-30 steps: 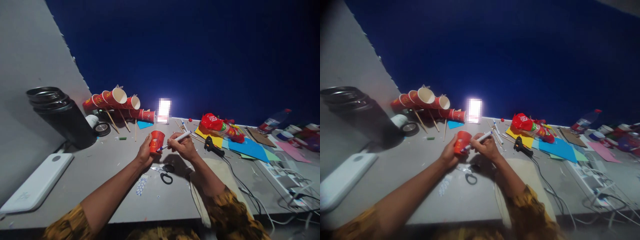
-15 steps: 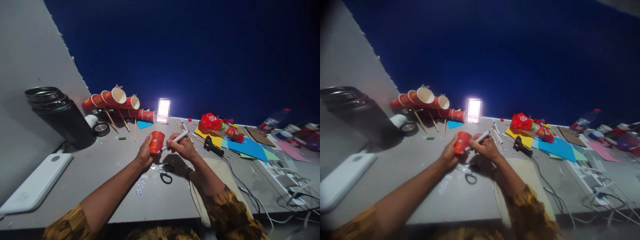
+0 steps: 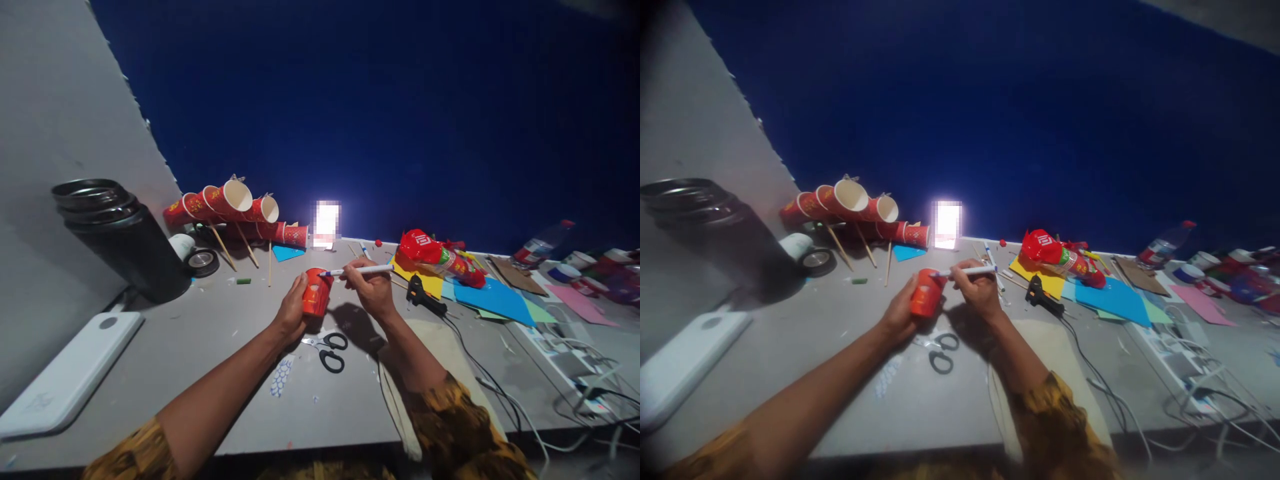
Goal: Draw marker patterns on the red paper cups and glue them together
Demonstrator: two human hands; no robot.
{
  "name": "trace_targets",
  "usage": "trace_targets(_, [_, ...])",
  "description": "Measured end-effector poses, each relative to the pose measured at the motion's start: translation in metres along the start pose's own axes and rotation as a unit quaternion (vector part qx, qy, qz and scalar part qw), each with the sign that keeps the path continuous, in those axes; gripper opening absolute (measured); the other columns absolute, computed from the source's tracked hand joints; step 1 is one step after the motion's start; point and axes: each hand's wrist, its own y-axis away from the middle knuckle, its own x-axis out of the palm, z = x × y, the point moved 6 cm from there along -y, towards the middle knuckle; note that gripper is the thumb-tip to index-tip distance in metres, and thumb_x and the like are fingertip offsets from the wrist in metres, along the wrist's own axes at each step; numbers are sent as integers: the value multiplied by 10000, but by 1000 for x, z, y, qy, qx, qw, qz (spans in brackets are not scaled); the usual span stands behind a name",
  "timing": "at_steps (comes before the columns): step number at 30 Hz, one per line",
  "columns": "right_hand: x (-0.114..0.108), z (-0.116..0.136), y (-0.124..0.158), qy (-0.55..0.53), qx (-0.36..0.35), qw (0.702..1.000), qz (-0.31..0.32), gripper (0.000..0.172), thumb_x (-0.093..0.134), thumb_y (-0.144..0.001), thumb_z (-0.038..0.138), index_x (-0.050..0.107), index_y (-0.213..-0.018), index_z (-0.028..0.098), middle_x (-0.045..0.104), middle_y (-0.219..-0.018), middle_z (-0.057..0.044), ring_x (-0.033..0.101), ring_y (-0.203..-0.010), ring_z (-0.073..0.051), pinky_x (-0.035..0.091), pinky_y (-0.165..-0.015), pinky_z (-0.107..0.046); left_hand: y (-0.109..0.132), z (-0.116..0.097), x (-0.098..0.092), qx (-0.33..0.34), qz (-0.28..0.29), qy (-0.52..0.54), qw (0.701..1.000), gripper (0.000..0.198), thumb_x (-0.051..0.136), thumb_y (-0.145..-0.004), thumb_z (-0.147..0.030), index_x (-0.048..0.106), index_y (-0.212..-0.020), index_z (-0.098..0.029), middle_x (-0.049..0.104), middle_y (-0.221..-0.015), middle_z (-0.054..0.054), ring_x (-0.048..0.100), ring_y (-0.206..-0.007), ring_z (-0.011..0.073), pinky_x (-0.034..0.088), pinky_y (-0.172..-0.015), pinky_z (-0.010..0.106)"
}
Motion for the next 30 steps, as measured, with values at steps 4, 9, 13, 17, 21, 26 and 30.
trace_targets(4, [-3, 2, 1, 11, -16, 1000, -20, 256, 641, -912, 389, 671, -750, 193, 715, -667, -23, 648, -521, -134, 524, -523, -243, 1, -1, -2, 9, -20, -22, 1000, 516, 664, -890, -578, 595, -1197, -168, 731, -881, 98, 708, -681, 204, 576, -630, 327])
trace_targets(9, [10, 0, 5, -5, 2, 998, 63, 290, 650, -910, 430, 668, -750, 188, 714, -636, -26, 645, -495, -141, 515, -482, -240, 0, -4, -4, 35, -33, -43, 998, 462, 647, -903, -572, 587, -1137, -178, 710, -830, 67, 703, -677, 201, 571, -612, 316])
trace_targets(13, [0, 4, 3, 26, -17, 999, -24, 291, 629, -927, 443, 675, -778, 197, 715, -678, -31, 659, -551, -149, 548, -552, -263, 4, -10, 1, 79, -28, -71, 994, 411, 668, -896, -551, 579, -1077, -193, 702, -839, 41, 699, -671, 178, 588, -639, 314])
trace_targets(17, [9, 5, 6, 23, 2, 998, 55, 316, 639, -915, 465, 664, -743, 200, 705, -644, -28, 644, -512, -146, 521, -501, -252, 6, -12, 3, 78, -25, -84, 993, 417, 666, -890, -565, 533, -1081, -219, 687, -829, 27, 698, -648, 184, 594, -582, 327])
trace_targets(21, [10, 6, 7, 26, -9, 998, 57, 304, 633, -922, 452, 668, -756, 199, 709, -663, -29, 648, -528, -146, 516, -524, -255, 7, -11, 4, 60, -19, -107, 992, 465, 638, -889, -604, 497, -1127, -230, 691, -843, 40, 707, -634, 213, 578, -510, 332])
trace_targets(26, [1, 6, 5, 54, -28, 998, -8, 281, 612, -941, 419, 668, -774, 200, 700, -677, -28, 645, -554, -152, 506, -549, -267, 8, -12, 6, 72, -20, -129, 989, 491, 617, -880, -648, 497, -1107, -230, 684, -791, 23, 690, -591, 197, 556, -490, 305])
trace_targets(30, [13, 2, 9, 36, -11, 996, 83, 282, 618, -940, 404, 667, -757, 195, 690, -639, -22, 633, -519, -149, 499, -524, -265, 7, -13, 3, 98, -40, -143, 984, 516, 617, -862, -678, 510, -1080, -223, 674, -732, 11, 668, -559, 184, 547, -481, 296])
